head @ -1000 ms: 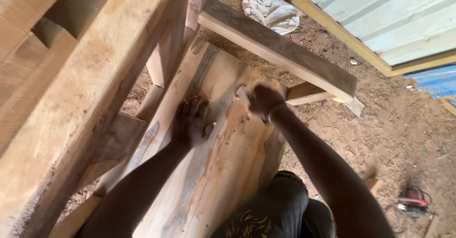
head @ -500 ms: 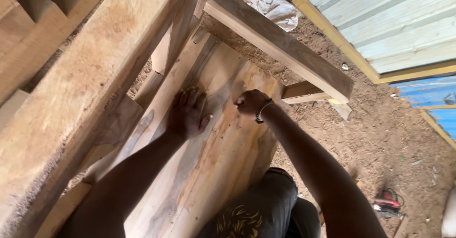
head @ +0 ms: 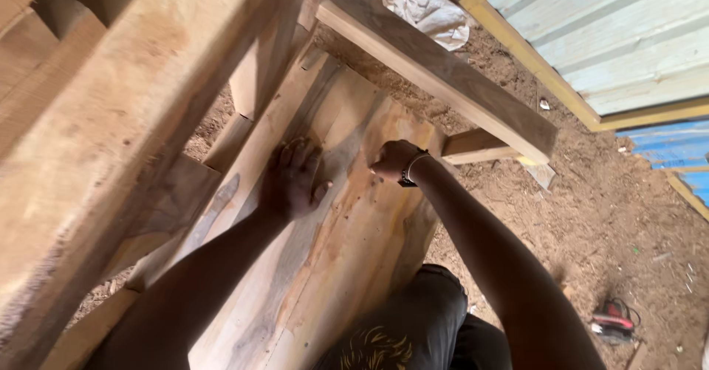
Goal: The person sands the surfaces and edges of a wooden bench using a sanding block.
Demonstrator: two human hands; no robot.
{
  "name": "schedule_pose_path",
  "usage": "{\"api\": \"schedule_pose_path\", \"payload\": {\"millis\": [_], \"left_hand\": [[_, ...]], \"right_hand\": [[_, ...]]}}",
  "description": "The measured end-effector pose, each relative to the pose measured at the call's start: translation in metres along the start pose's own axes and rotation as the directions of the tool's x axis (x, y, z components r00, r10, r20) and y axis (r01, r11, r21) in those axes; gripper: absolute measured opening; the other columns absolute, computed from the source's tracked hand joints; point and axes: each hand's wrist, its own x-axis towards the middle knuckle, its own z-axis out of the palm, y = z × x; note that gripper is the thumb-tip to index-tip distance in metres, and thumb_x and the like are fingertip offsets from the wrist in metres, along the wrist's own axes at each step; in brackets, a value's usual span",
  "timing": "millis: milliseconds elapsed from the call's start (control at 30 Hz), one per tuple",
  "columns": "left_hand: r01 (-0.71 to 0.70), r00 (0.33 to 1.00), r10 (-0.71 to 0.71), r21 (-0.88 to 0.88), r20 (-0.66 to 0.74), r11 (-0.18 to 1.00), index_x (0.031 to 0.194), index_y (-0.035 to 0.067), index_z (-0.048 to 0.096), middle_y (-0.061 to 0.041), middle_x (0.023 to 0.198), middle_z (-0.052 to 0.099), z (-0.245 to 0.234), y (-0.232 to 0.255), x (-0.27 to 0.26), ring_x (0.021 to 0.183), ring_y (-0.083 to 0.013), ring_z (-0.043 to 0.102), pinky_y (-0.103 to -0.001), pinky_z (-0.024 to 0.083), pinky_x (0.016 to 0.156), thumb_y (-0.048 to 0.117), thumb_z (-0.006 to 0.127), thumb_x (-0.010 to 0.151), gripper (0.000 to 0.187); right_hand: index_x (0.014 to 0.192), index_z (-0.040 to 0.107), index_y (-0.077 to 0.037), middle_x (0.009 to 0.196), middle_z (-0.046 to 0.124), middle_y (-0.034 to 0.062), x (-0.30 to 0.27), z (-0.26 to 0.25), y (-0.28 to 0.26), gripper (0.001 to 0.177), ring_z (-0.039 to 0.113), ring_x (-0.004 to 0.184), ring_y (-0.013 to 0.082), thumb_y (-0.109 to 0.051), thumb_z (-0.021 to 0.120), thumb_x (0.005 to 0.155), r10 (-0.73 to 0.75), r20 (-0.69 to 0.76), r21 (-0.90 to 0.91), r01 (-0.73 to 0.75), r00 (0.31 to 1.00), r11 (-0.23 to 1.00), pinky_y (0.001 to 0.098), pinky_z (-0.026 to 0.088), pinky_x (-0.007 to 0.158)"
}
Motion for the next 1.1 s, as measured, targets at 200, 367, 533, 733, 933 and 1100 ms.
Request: {"api": "schedule_pose_path", "payload": {"millis": [200,367,533,733,933,1100], "left_hand": [[0.013,1.000,-0.013,0.003,0.017,1.000,0.140,0.003,0.056,-0.025,0.144,0.050,0.002,0.001,-0.003,0.136,-0.0423,0.044,-0.057,0.032,0.116,0.049,0.063,0.089,0.069],[0.025,0.997,-0.027,0.025,0.071,0.999,0.140,0.003,0.055,-0.025,0.143,0.048,0.005,-0.004,0.000,0.136,-0.0419,0.043,-0.059,0.030,0.117,0.051,0.062,0.090,0.070],[0.026,0.998,-0.029,0.048,0.060,0.998,0.141,0.002,0.054,-0.025,0.145,0.048,0.007,-0.001,-0.003,0.137,-0.0413,0.042,-0.059,0.028,0.117,0.050,0.060,0.089,0.071],[0.013,0.997,-0.015,0.036,0.075,0.999,0.141,0.001,0.054,-0.026,0.143,0.048,0.001,0.002,-0.002,0.135,-0.0423,0.043,-0.058,0.029,0.117,0.050,0.061,0.090,0.070],[0.026,0.996,-0.029,0.035,0.082,0.999,0.141,-0.001,0.054,-0.026,0.141,0.049,0.002,0.004,-0.004,0.135,-0.0419,0.044,-0.057,0.031,0.116,0.049,0.061,0.091,0.071],[-0.026,0.999,0.024,0.069,0.023,0.997,0.141,0.001,0.055,-0.025,0.145,0.050,0.003,0.001,-0.001,0.136,-0.0421,0.044,-0.057,0.030,0.116,0.051,0.060,0.093,0.070]], "right_hand": [[0.081,0.070,0.001,0.084,0.074,0.0192,0.021,-0.046,0.004,0.047,0.072,0.082,0.0313,-0.030,0.043,0.102,0.117,-0.145,0.146,-0.096,0.982,0.985,0.0448,0.058,0.094],[0.083,0.071,-0.003,0.085,0.074,0.0170,0.021,-0.023,-0.028,0.040,0.065,0.066,0.0227,-0.033,0.049,0.099,0.132,-0.085,0.202,-0.112,0.988,0.973,0.0458,0.061,0.075],[0.118,0.072,-0.009,0.114,0.073,0.0139,-0.043,0.013,-0.029,0.029,0.070,0.075,0.0170,-0.026,0.054,0.102,-0.036,0.055,0.445,0.008,0.998,0.895,0.0350,0.063,0.067],[0.135,0.067,-0.020,0.135,0.070,0.0009,-0.042,0.069,0.005,0.049,0.070,0.095,0.0203,-0.007,0.066,0.088,-0.278,-0.759,0.106,0.533,0.589,0.840,0.0436,0.056,0.092],[0.128,0.069,-0.016,0.136,0.068,0.0047,-0.077,0.087,-0.011,0.052,0.062,0.122,0.0223,-0.004,0.068,0.078,-0.334,-0.719,-0.117,0.368,0.610,0.923,0.0409,0.047,0.102],[0.127,0.068,-0.017,0.125,0.070,0.0082,-0.085,0.030,-0.029,0.038,0.068,0.108,0.0255,-0.016,0.065,0.089,0.048,-0.193,0.103,-0.029,0.980,0.994,0.0370,0.053,0.100]]}}
